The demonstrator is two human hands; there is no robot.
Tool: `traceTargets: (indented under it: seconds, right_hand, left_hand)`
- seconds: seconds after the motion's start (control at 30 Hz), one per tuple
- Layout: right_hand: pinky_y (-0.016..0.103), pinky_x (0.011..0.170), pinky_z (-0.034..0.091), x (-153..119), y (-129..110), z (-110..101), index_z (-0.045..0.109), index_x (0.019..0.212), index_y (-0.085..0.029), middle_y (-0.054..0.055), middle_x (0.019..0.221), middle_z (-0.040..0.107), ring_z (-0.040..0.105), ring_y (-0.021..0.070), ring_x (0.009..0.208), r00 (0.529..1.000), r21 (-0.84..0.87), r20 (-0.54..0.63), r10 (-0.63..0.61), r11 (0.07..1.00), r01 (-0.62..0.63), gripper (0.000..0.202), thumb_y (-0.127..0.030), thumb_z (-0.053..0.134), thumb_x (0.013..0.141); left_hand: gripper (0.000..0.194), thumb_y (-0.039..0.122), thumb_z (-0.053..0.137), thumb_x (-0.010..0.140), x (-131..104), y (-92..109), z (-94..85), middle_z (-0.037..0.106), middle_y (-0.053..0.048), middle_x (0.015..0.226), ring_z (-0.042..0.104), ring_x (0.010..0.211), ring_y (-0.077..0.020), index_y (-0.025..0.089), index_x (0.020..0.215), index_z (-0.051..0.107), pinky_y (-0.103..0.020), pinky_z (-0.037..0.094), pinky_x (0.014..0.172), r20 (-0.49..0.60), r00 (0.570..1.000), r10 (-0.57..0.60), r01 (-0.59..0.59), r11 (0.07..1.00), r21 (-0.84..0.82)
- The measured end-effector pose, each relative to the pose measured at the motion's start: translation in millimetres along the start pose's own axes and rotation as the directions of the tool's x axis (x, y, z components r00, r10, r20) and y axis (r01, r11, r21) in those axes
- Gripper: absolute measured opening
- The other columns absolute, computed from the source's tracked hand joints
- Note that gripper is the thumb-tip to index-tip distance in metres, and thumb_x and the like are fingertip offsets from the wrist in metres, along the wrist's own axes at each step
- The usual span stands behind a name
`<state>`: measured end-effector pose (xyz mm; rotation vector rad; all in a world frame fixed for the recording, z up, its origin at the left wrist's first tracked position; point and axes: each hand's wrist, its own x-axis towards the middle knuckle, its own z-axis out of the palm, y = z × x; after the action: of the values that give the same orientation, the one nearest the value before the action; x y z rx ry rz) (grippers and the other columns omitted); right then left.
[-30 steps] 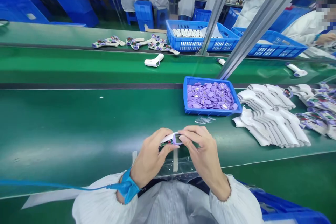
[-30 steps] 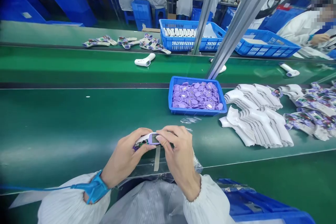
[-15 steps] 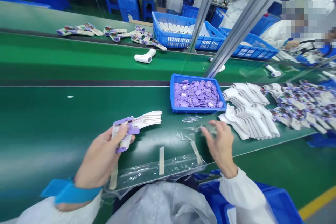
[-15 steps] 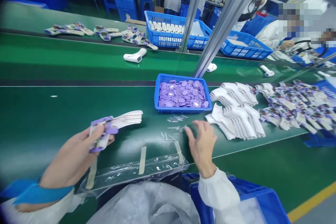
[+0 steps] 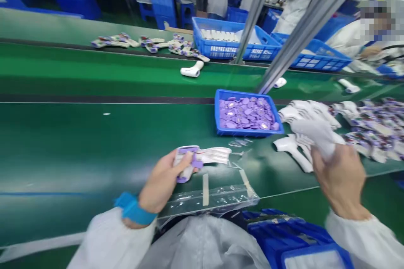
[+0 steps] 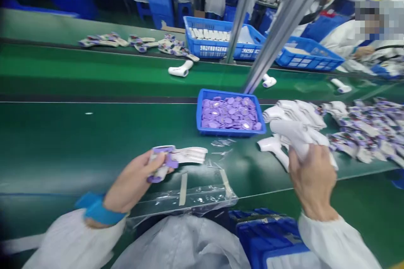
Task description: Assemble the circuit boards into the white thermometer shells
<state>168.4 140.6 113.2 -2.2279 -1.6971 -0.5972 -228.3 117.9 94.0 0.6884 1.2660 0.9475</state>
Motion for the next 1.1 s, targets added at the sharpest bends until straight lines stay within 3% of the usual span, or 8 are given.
traceTargets:
  seconds: [0.1, 0.23, 0.33, 0.43, 0.57, 0.9, 1.0, 1.1]
  right_hand:
    - [0.044, 0.066, 0.049, -10, -38, -27, 0.055, 0.123, -0.017, 0.02, 0.101, 0.064, 0.063, 0.0322, 0.091, 0.965, 0.195, 0.05, -0.256, 0.95, 0.242, 0.045, -0.05, 0.047, 0.094]
    - [0.049, 0.102, 0.05, -37, -107, -41, 0.036, 0.144, -0.011, 0.017, 0.138, 0.053, 0.053, 0.0303, 0.126, 0.687, 0.471, 0.014, -0.726, 0.611, 0.636, 0.053, -0.024, 0.044, 0.093]
    - [0.051, 0.108, 0.047, -54, -149, -38, 0.038, 0.142, -0.007, 0.018, 0.145, 0.048, 0.045, 0.0317, 0.134, 0.548, 0.462, 0.026, -0.836, 0.496, 0.735, 0.056, -0.008, 0.043, 0.087]
    - [0.052, 0.107, 0.047, -59, -171, -34, 0.045, 0.136, -0.002, 0.023, 0.141, 0.05, 0.049, 0.0344, 0.13, 0.521, 0.464, 0.046, -0.852, 0.48, 0.744, 0.052, -0.004, 0.043, 0.085]
    - [0.051, 0.097, 0.05, -52, -181, -39, 0.05, 0.132, -0.008, 0.019, 0.123, 0.063, 0.06, 0.0315, 0.113, 0.526, 0.624, 0.171, -0.833, 0.505, 0.596, 0.042, -0.015, 0.052, 0.09]
    - [0.029, 0.071, 0.048, -38, -175, -43, 0.055, 0.123, -0.025, 0.002, 0.106, 0.066, 0.06, 0.0172, 0.087, 0.3, 0.852, 0.524, -0.797, 0.484, -0.202, 0.042, -0.031, 0.069, 0.084]
    - [0.028, 0.075, 0.048, -43, -184, -39, 0.054, 0.126, -0.026, 0.004, 0.114, 0.063, 0.06, 0.0169, 0.096, 0.401, 0.862, 0.493, -0.772, 0.373, -0.342, 0.04, -0.041, 0.062, 0.091]
    - [0.028, 0.07, 0.043, -55, -213, -42, 0.062, 0.092, -0.021, 0.002, 0.09, 0.062, 0.056, 0.0137, 0.08, 0.691, 0.9, 0.403, -0.6, 0.398, -0.179, 0.03, -0.049, 0.051, 0.096]
  left_hand:
    - [0.047, 0.059, 0.058, 0.089, 1, -6, 6.9, 0.07, -0.006, 0.091, 0.064, 0.08, -0.0159, 0.017, 0.108, 0.069, -0.026, 0.051, 0.073, 0.124, 0.992, 0.004, 0.001, 0.999, -0.043]
    - [0.053, 0.062, 0.051, 0.091, -3, -8, 11.8, 0.07, -0.008, 0.105, 0.065, 0.09, -0.0208, 0.018, 0.115, 0.069, -0.032, 0.051, 0.082, 0.201, 0.98, -0.013, 0.031, 0.996, -0.084]
    - [0.054, 0.063, 0.048, 0.092, -6, -7, 12.5, 0.069, -0.008, 0.111, 0.062, 0.1, -0.023, 0.018, 0.115, 0.068, -0.03, 0.05, 0.08, 0.203, 0.979, -0.004, 0.023, 0.996, -0.091]
    - [0.051, 0.059, 0.054, 0.091, -7, -9, 8.0, 0.069, -0.008, 0.112, 0.061, 0.099, -0.0222, 0.019, 0.118, 0.066, -0.028, 0.049, 0.078, 0.24, 0.969, 0.05, -0.038, 0.998, -0.051]
    - [0.045, 0.046, 0.074, 0.079, -7, -11, 0.2, 0.069, -0.005, 0.102, 0.061, 0.088, -0.0193, 0.018, 0.114, 0.065, -0.027, 0.047, 0.074, 0.269, 0.949, 0.162, -0.221, 0.953, 0.207]
    - [0.038, 0.04, 0.067, 0.086, -14, -13, -4.9, 0.067, 0.0, 0.109, 0.062, 0.095, -0.0177, 0.025, 0.12, 0.059, -0.029, 0.047, 0.082, 0.301, 0.913, 0.273, -0.385, 0.819, 0.424]
    - [0.04, 0.044, 0.072, 0.081, -14, -15, -4.2, 0.066, 0.001, 0.099, 0.062, 0.087, -0.0162, 0.021, 0.11, 0.058, -0.026, 0.049, 0.074, 0.262, 0.932, 0.25, -0.342, 0.847, 0.408]
    - [0.037, 0.042, 0.075, 0.077, -14, -14, -0.2, 0.065, 0.003, 0.086, 0.059, 0.073, -0.0137, 0.02, 0.097, 0.053, -0.023, 0.045, 0.061, 0.205, 0.937, 0.283, -0.348, 0.807, 0.477]
